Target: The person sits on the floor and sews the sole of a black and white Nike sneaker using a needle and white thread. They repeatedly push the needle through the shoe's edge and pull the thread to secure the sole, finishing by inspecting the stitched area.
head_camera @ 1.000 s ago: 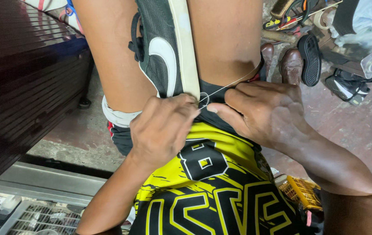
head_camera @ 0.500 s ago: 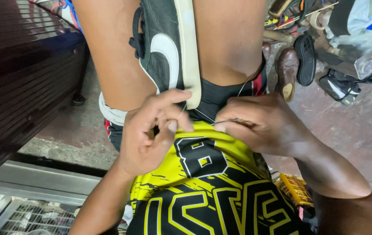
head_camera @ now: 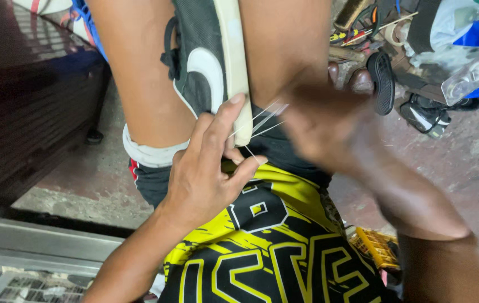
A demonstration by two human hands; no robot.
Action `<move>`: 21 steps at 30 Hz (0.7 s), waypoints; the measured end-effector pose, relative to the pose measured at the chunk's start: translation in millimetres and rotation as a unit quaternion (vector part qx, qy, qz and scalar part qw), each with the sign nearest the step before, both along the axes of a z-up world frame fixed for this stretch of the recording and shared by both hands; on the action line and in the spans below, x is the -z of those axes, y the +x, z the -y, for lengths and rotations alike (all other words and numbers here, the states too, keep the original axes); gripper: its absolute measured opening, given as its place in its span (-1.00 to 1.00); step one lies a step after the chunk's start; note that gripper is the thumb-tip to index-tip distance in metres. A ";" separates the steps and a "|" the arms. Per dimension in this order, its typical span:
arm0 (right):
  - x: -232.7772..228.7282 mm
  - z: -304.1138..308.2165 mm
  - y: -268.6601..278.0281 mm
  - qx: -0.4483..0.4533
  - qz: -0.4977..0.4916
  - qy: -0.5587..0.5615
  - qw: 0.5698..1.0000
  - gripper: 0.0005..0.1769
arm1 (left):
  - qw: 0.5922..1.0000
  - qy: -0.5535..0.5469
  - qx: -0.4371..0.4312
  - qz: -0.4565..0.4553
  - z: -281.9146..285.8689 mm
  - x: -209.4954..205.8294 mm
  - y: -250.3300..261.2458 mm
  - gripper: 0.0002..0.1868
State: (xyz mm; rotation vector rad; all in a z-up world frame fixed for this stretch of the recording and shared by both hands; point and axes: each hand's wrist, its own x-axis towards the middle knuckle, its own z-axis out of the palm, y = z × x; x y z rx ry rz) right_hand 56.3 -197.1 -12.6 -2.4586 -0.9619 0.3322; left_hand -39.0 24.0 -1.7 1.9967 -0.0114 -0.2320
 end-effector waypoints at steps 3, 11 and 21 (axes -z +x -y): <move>4.1 77.5 50.5 0.080 0.156 -0.170 0.970 -0.94 | 1.000 -0.016 0.001 0.005 -2.6 1.2 -0.1 -0.04; -5.2 129.0 13.1 0.187 -0.036 -0.244 0.951 -0.66 | 0.999 -0.040 -0.014 -0.024 -4.2 -8.0 9.2 -0.12; -21.7 -11.6 -50.0 0.058 -0.088 -0.012 0.994 -0.47 | 0.996 -0.078 -0.026 -0.028 -1.6 -7.5 12.0 -0.13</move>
